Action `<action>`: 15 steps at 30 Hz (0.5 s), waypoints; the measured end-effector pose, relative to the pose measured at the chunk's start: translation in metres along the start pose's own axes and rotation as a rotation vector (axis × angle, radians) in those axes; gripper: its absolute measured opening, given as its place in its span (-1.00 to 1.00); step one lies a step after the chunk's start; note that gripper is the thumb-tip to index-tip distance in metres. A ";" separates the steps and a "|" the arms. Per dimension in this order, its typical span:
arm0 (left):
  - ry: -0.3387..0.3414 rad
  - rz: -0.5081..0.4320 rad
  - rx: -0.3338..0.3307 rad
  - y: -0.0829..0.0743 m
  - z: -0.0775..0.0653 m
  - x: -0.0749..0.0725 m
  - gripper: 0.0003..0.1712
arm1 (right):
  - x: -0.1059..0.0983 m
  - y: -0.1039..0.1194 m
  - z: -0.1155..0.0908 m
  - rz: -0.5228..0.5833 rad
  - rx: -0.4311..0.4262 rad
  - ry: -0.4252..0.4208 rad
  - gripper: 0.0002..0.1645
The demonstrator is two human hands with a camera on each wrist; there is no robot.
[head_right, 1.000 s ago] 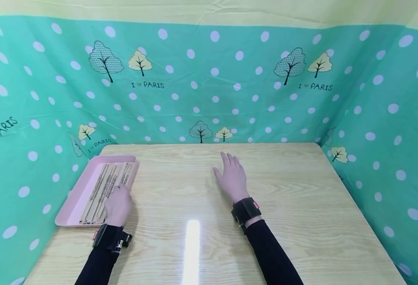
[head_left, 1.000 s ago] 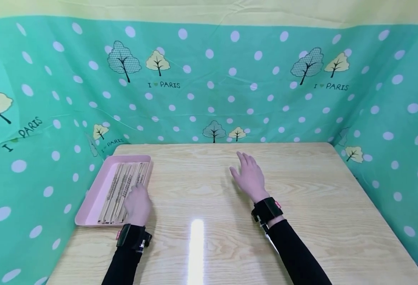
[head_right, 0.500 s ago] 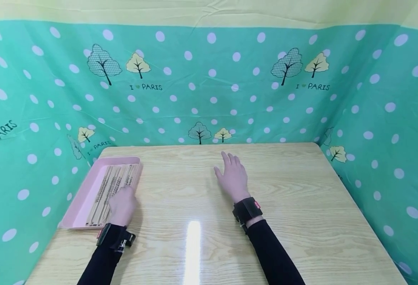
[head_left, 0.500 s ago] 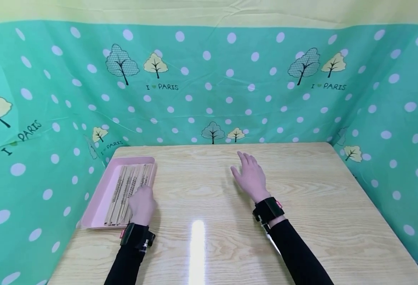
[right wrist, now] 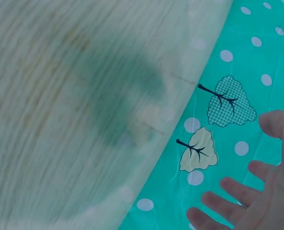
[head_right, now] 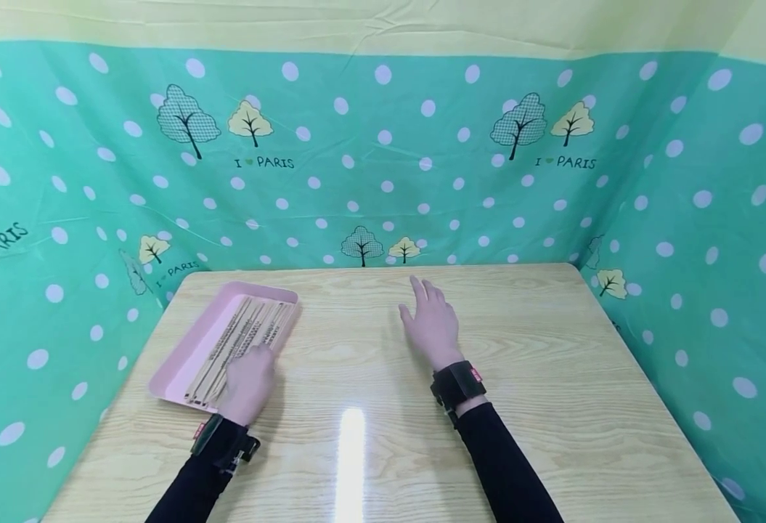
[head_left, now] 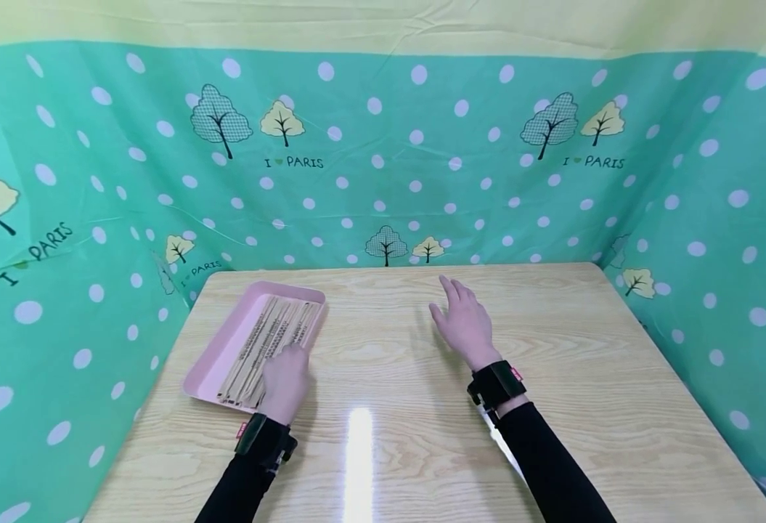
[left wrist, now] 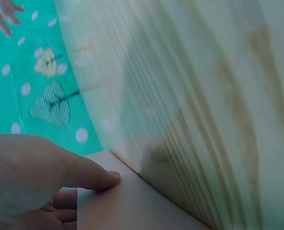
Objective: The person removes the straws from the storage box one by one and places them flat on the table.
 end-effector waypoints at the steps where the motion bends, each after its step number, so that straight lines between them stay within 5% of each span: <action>1: -0.009 0.010 0.020 -0.003 -0.001 0.000 -0.90 | 0.000 -0.001 0.000 0.002 0.004 0.003 -0.16; 15: -0.167 0.115 0.213 -0.033 -0.013 0.001 -0.81 | -0.001 -0.004 -0.004 0.001 -0.026 -0.025 -0.21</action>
Point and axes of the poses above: each hand's wrist, its own z-axis towards the middle knuckle, its own x-axis out of the palm, y = z × x, the point moved 3 cm from there along z, towards the middle knuckle, and after that the axes turned 4 degrees about z, right-handed, at the moved point
